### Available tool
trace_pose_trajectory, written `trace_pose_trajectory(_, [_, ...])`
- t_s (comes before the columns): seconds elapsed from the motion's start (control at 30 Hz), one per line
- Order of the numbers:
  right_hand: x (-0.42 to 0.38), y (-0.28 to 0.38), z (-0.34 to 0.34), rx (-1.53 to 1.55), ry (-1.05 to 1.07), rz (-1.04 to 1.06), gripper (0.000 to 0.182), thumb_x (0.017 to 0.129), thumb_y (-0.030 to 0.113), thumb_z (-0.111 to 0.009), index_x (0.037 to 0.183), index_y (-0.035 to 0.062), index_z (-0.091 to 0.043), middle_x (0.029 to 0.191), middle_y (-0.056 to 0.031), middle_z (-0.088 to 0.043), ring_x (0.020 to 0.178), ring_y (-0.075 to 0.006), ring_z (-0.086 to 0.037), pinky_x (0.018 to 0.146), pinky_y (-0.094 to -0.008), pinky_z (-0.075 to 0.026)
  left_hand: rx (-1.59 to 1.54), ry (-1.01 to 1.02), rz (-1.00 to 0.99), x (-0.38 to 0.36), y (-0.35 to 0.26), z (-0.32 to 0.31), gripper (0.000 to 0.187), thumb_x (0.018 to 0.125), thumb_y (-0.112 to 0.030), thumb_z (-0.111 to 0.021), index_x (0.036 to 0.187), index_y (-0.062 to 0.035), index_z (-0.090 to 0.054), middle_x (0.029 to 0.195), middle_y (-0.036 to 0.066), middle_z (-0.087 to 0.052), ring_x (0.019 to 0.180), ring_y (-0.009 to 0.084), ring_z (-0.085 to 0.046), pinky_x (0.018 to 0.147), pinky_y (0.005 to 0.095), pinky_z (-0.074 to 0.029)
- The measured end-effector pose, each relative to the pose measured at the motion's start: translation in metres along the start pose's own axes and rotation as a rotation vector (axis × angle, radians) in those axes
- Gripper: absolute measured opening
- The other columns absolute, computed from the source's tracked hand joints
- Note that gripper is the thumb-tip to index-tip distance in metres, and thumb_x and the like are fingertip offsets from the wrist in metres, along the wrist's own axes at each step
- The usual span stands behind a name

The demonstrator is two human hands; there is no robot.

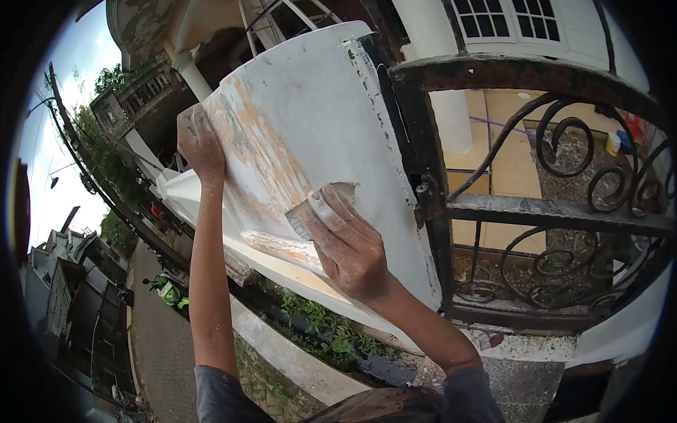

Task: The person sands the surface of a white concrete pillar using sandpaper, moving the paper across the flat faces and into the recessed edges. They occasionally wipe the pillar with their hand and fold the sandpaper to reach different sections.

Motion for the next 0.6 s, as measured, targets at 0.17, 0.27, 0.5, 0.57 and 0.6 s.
trace_pose_trajectory(0.17, [0.108, -0.009, -0.018, -0.041, -0.084, 0.142, 0.028, 0.076, 0.002, -0.062, 0.105, 0.0019, -0.065, 0.107, -0.0190, -0.063, 0.111, -0.0340, -0.055, 0.091, -0.0445, -0.046, 0.042, -0.006, -0.151, -0.002, -0.002, 0.001, 0.028, 0.088, -0.029, -0.054, 0.096, -0.0019, -0.060, 0.094, 0.012, -0.060, 0.091, 0.0281, -0.055, 0.083, 0.0382, -0.041])
trace_pose_trajectory(0.27, [0.106, -0.007, -0.017, -0.038, -0.102, 0.137, 0.029, 0.076, 0.002, -0.062, 0.105, 0.0001, -0.064, 0.105, -0.0191, -0.063, 0.110, -0.0346, -0.055, 0.091, -0.0436, -0.047, 0.024, -0.012, -0.156, -0.003, -0.004, 0.000, 0.027, 0.088, -0.027, -0.054, 0.096, -0.0019, -0.060, 0.095, 0.012, -0.060, 0.093, 0.0284, -0.054, 0.085, 0.0391, -0.040])
trace_pose_trajectory(0.5, [0.043, -0.022, 0.022, 0.049, -0.075, -0.245, 0.021, 0.082, 0.003, -0.062, 0.102, -0.0024, -0.065, 0.095, -0.0155, -0.066, 0.090, -0.0224, -0.065, 0.076, -0.0291, -0.052, 0.036, 0.003, -0.211, -0.005, -0.009, 0.001, 0.026, 0.088, -0.025, -0.052, 0.098, -0.0026, -0.059, 0.097, 0.012, -0.060, 0.096, 0.0283, -0.052, 0.088, 0.0390, -0.038])
trace_pose_trajectory(0.57, [0.045, -0.033, 0.028, 0.326, -0.163, -0.436, 0.020, 0.086, 0.006, -0.059, 0.103, -0.0027, -0.064, 0.089, -0.0112, -0.065, 0.082, -0.0146, -0.063, 0.071, -0.0255, -0.050, 0.077, 0.002, -0.360, -0.005, -0.022, 0.002, 0.030, 0.089, -0.029, -0.049, 0.099, -0.0027, -0.059, 0.098, 0.013, -0.060, 0.099, 0.0290, -0.051, 0.089, 0.0397, -0.037])
trace_pose_trajectory(0.6, [0.046, -0.039, 0.030, 0.461, -0.204, -0.525, 0.020, 0.088, 0.008, -0.058, 0.103, -0.0029, -0.063, 0.086, -0.0091, -0.065, 0.078, -0.0107, -0.062, 0.069, -0.0237, -0.049, 0.092, -0.005, -0.430, -0.006, -0.030, 0.001, 0.032, 0.089, -0.031, -0.048, 0.099, -0.0027, -0.059, 0.099, 0.014, -0.059, 0.100, 0.0294, -0.050, 0.090, 0.0401, -0.037])
Point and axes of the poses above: each hand's wrist, its own x-axis towards the middle knuckle, its own z-axis out of the back of the hand, y = z × x, the point moved 7 cm from there along x, towards the middle knuckle
